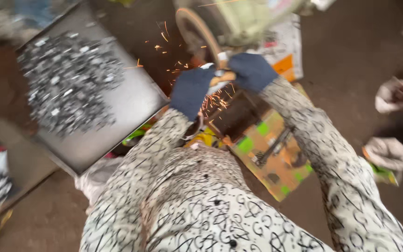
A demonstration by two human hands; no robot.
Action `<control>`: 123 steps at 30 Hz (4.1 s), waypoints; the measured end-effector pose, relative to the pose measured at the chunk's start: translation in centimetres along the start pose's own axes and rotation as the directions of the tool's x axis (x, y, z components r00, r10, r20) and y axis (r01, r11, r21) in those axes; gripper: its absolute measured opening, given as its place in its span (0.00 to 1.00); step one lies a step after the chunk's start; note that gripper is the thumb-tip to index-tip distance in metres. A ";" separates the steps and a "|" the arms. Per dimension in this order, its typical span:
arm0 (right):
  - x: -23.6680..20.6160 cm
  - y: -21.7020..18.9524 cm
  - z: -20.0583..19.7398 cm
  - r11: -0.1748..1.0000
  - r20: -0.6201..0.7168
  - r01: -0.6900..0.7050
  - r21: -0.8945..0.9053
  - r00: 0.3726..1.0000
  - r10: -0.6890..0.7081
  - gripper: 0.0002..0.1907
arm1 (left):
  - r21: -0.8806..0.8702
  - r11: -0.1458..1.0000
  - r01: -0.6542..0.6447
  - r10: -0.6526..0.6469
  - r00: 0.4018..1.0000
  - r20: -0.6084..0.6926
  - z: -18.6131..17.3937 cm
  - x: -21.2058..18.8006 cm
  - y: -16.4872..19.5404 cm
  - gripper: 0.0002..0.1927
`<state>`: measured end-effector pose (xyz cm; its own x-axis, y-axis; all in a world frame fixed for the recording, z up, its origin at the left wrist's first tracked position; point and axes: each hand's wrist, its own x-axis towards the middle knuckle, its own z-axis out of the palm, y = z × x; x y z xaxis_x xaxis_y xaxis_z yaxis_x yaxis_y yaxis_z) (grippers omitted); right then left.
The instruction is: The person picks small metal pieces one at a time from a tray and holds each against a spinning bench grinder, producing sparks as the edges are ground. Ground pieces are placed into a small container beside the grinder before the next piece is picked up.
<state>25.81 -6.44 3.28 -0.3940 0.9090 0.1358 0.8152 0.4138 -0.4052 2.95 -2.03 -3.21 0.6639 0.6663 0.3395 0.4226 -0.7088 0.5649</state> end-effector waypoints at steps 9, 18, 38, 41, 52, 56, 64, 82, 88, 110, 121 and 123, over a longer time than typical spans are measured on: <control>-5.7 -15.0 12.1 -0.593 0.441 0.140 0.793 0.539 0.718 0.18 | -0.280 0.959 -0.036 0.023 0.998 -0.050 -5.8 -6.2 0.6 0.19; -3.4 -21.2 15.0 -0.528 0.462 -0.072 0.846 0.595 0.658 0.22 | 0.710 0.534 0.460 -0.430 0.870 -0.240 -17.2 -14.8 -15.4 0.29; -1.1 -11.6 3.5 0.887 -0.382 -0.461 -0.004 0.821 0.425 0.14 | 0.260 0.965 -0.045 0.034 0.998 0.045 -6.5 -1.3 1.0 0.20; -1.5 -9.1 3.5 0.881 -0.320 -0.466 -0.085 0.850 0.418 0.14 | 0.277 0.959 -0.054 0.033 0.996 0.079 -4.8 0.6 0.4 0.15; -1.3 -3.8 1.9 0.985 -0.217 -0.165 -0.055 0.965 0.149 0.14 | 0.267 0.964 0.006 -0.009 1.000 0.010 -1.3 0.5 0.2 0.10; -0.4 -0.4 -0.4 1.000 -0.051 0.014 0.011 0.999 -0.013 0.15 | 0.226 0.974 0.033 -0.053 0.995 0.079 -0.8 -0.2 0.2 0.07; -3.6 -9.4 8.0 0.220 -0.152 -0.054 0.974 0.563 0.813 0.13 | -0.125 0.992 -0.021 0.025 0.999 0.028 -3.6 -2.0 2.1 0.16; -3.5 -21.2 13.2 -0.447 0.439 -0.168 0.879 0.653 0.618 0.20 | 0.004 0.651 0.759 -0.690 0.594 -0.413 -17.8 -15.6 -15.2 0.18; -0.5 -21.1 10.9 0.382 0.063 -0.453 0.805 0.707 0.705 0.21 | -0.464 0.769 0.439 -0.586 0.775 -0.237 -11.7 -11.7 -3.8 0.21; -1.8 -6.8 2.2 0.934 -0.356 -0.356 0.022 0.870 0.340 0.17 | 0.264 0.964 -0.022 -0.007 0.994 0.107 -3.0 2.1 -0.5 0.13; 0.6 0.4 -1.4 0.998 0.012 0.024 -0.052 1.000 -0.024 0.14 | 0.181 0.983 -0.024 0.001 0.993 0.122 -1.4 0.6 0.1 0.10; 0.1 -0.3 -0.7 0.998 -0.012 0.041 -0.044 0.999 -0.042 0.14 | 0.121 0.992 -0.044 0.038 0.998 0.049 -1.2 0.7 0.1 0.11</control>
<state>25.80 -6.44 4.08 -0.4228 0.8914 0.1632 0.8161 0.4528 -0.3591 2.75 -1.30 -2.05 0.7088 0.6269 0.3234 0.4648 -0.7599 0.4544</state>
